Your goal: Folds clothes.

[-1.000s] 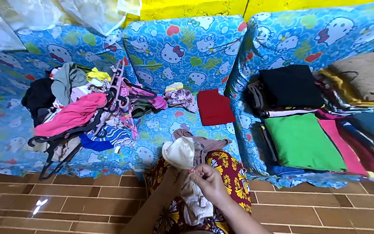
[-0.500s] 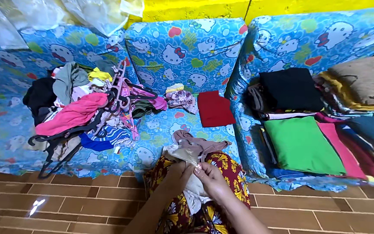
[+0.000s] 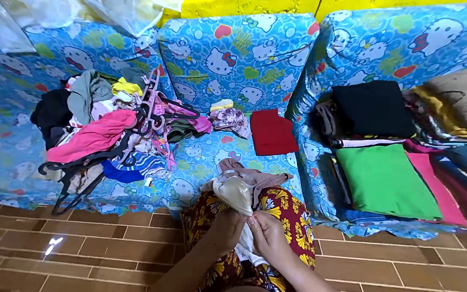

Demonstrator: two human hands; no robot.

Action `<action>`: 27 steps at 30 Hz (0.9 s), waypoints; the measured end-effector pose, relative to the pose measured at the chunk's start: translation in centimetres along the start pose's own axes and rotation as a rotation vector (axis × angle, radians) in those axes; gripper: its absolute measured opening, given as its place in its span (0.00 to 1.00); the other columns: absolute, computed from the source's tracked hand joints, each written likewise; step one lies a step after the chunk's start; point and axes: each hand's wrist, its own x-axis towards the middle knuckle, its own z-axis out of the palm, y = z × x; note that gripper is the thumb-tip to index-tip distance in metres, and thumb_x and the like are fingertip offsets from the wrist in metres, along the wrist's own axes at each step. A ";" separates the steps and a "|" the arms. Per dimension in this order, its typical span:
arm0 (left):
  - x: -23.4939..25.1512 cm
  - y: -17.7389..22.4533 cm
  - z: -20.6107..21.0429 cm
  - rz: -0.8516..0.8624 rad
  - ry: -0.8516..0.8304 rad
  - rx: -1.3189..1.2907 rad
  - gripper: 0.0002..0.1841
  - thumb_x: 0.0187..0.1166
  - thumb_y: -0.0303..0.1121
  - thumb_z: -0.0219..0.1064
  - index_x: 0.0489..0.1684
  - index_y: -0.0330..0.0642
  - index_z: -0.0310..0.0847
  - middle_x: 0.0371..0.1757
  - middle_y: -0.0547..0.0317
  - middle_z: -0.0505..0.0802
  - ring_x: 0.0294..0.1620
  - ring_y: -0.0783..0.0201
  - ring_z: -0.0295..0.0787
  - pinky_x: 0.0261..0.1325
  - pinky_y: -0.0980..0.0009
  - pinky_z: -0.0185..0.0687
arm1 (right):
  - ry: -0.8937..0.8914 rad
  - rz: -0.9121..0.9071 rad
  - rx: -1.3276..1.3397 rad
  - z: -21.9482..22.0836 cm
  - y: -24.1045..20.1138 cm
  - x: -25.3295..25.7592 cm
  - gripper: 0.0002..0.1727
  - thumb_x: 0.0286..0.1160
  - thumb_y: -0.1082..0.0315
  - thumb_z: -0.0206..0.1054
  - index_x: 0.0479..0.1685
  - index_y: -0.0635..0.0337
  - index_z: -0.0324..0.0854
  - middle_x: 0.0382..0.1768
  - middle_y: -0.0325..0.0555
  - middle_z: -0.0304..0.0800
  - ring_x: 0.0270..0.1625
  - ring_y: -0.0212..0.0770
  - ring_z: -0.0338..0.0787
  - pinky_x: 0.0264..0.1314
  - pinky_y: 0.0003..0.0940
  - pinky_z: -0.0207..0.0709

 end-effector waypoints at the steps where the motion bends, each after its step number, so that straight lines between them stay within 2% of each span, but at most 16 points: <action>1: 0.0 -0.3 0.0 -0.009 -0.003 -0.006 0.16 0.84 0.29 0.56 0.33 0.25 0.85 0.33 0.40 0.92 0.41 0.54 0.94 0.51 0.64 0.87 | -0.012 0.004 0.028 -0.1 0.4 0.1 0.22 0.85 0.61 0.54 0.20 0.61 0.79 0.19 0.42 0.79 0.28 0.31 0.82 0.39 0.24 0.78; 3: 0.4 -0.6 -0.4 -0.033 0.024 -0.025 0.18 0.83 0.30 0.57 0.23 0.27 0.81 0.23 0.46 0.87 0.29 0.62 0.88 0.38 0.72 0.83 | -0.007 -0.004 0.096 -0.5 1.0 0.3 0.23 0.86 0.59 0.55 0.20 0.62 0.79 0.19 0.41 0.81 0.29 0.28 0.83 0.42 0.23 0.78; 4: 0.6 -0.6 -0.7 -0.051 0.032 -0.057 0.18 0.83 0.30 0.57 0.21 0.28 0.80 0.21 0.48 0.85 0.26 0.67 0.85 0.35 0.75 0.80 | 0.012 -0.013 0.127 -0.6 1.0 0.3 0.24 0.87 0.59 0.56 0.20 0.62 0.80 0.19 0.41 0.81 0.29 0.27 0.83 0.42 0.21 0.79; 8: 1.0 -0.4 -0.9 -0.145 0.063 -0.262 0.17 0.82 0.29 0.58 0.20 0.28 0.77 0.20 0.57 0.82 0.25 0.81 0.77 0.35 0.85 0.73 | 0.040 0.032 0.405 -0.4 0.9 0.3 0.21 0.87 0.57 0.60 0.22 0.57 0.79 0.19 0.29 0.76 0.26 0.14 0.75 0.32 0.10 0.70; 11: 1.0 -0.6 -0.8 -0.089 0.050 -0.409 0.16 0.81 0.31 0.61 0.23 0.28 0.79 0.22 0.62 0.85 0.28 0.88 0.78 0.38 0.88 0.75 | 0.045 0.131 0.576 -1.0 0.3 0.2 0.16 0.86 0.55 0.62 0.28 0.47 0.84 0.23 0.19 0.82 0.29 0.10 0.78 0.34 0.10 0.73; 12: 1.1 -0.8 -0.9 -0.039 0.032 -0.406 0.17 0.81 0.35 0.63 0.26 0.28 0.81 0.25 0.61 0.86 0.31 0.87 0.80 0.41 0.88 0.77 | 0.067 0.169 0.582 -1.4 0.2 0.5 0.15 0.85 0.55 0.63 0.29 0.44 0.87 0.25 0.17 0.86 0.31 0.10 0.82 0.37 0.11 0.77; 14: 1.6 -1.1 -1.2 0.062 0.054 -0.306 0.16 0.81 0.38 0.66 0.32 0.31 0.83 0.30 0.54 0.90 0.37 0.78 0.86 0.49 0.82 0.80 | 0.098 0.192 0.557 -2.2 0.3 1.6 0.14 0.84 0.57 0.63 0.30 0.45 0.88 0.27 0.18 0.89 0.32 0.12 0.85 0.39 0.14 0.81; 16: 2.4 -1.3 -1.1 0.145 0.197 -0.138 0.13 0.82 0.42 0.66 0.34 0.41 0.83 0.37 0.57 0.84 0.45 0.74 0.81 0.55 0.82 0.76 | 0.122 0.131 0.534 -2.7 0.3 2.7 0.14 0.83 0.57 0.65 0.27 0.47 0.86 0.24 0.19 0.85 0.29 0.12 0.82 0.35 0.11 0.77; 18: 3.2 -1.2 -1.3 0.152 0.334 0.025 0.14 0.83 0.52 0.64 0.34 0.53 0.81 0.52 0.59 0.78 0.58 0.74 0.74 0.65 0.81 0.68 | 0.138 0.086 0.542 -3.1 0.0 3.5 0.12 0.79 0.55 0.70 0.28 0.47 0.86 0.25 0.20 0.85 0.28 0.12 0.81 0.33 0.10 0.76; 19: 3.6 -1.1 -1.6 0.158 0.357 0.080 0.16 0.84 0.56 0.62 0.35 0.56 0.79 0.62 0.58 0.77 0.70 0.71 0.71 0.74 0.76 0.65 | 0.131 0.063 0.521 -3.3 -0.3 3.8 0.11 0.78 0.55 0.71 0.30 0.48 0.88 0.27 0.21 0.88 0.32 0.13 0.83 0.36 0.11 0.78; 20: 3.9 -0.9 -2.0 0.178 0.341 0.103 0.17 0.84 0.58 0.59 0.35 0.57 0.77 0.71 0.56 0.76 0.81 0.66 0.65 0.83 0.67 0.59 | 0.111 0.023 0.469 -3.4 -0.4 4.0 0.10 0.78 0.57 0.71 0.34 0.50 0.89 0.33 0.25 0.91 0.38 0.15 0.86 0.44 0.13 0.81; 21: 4.3 -0.9 -2.3 0.215 0.303 0.096 0.19 0.85 0.59 0.57 0.34 0.55 0.77 0.76 0.55 0.77 0.87 0.61 0.61 0.87 0.58 0.55 | 0.078 -0.028 0.388 -3.5 -0.6 4.1 0.11 0.79 0.57 0.69 0.37 0.53 0.90 0.38 0.29 0.92 0.47 0.19 0.87 0.55 0.16 0.81; 22: 4.7 -1.0 -2.5 0.248 0.258 0.057 0.21 0.86 0.58 0.57 0.34 0.53 0.80 0.76 0.55 0.80 0.87 0.60 0.63 0.88 0.55 0.56 | 0.061 -0.078 0.309 -3.5 -0.8 4.2 0.12 0.81 0.57 0.67 0.38 0.54 0.89 0.40 0.33 0.91 0.52 0.23 0.86 0.60 0.20 0.79; 23: 4.9 -1.0 -2.5 0.268 0.212 -0.021 0.21 0.86 0.56 0.59 0.33 0.50 0.84 0.71 0.56 0.85 0.82 0.63 0.70 0.86 0.58 0.61 | 0.069 -0.116 0.250 -3.4 -1.0 4.2 0.13 0.82 0.57 0.66 0.38 0.55 0.89 0.40 0.35 0.90 0.53 0.25 0.86 0.61 0.21 0.79; 25: 5.2 -1.3 -2.4 0.276 0.139 -0.213 0.17 0.86 0.48 0.62 0.38 0.45 0.87 0.62 0.60 0.90 0.71 0.73 0.81 0.77 0.72 0.74 | 0.142 -0.154 0.184 -3.1 -1.3 4.1 0.11 0.81 0.57 0.67 0.38 0.53 0.89 0.39 0.35 0.90 0.51 0.26 0.87 0.60 0.21 0.81; 27: 5.2 -1.3 -2.0 0.264 0.140 -0.353 0.13 0.85 0.41 0.64 0.41 0.40 0.88 0.56 0.60 0.91 0.62 0.78 0.85 0.67 0.79 0.81 | 0.223 -0.152 0.157 -2.8 -1.4 4.2 0.10 0.79 0.58 0.69 0.36 0.52 0.89 0.39 0.34 0.91 0.50 0.24 0.88 0.58 0.20 0.81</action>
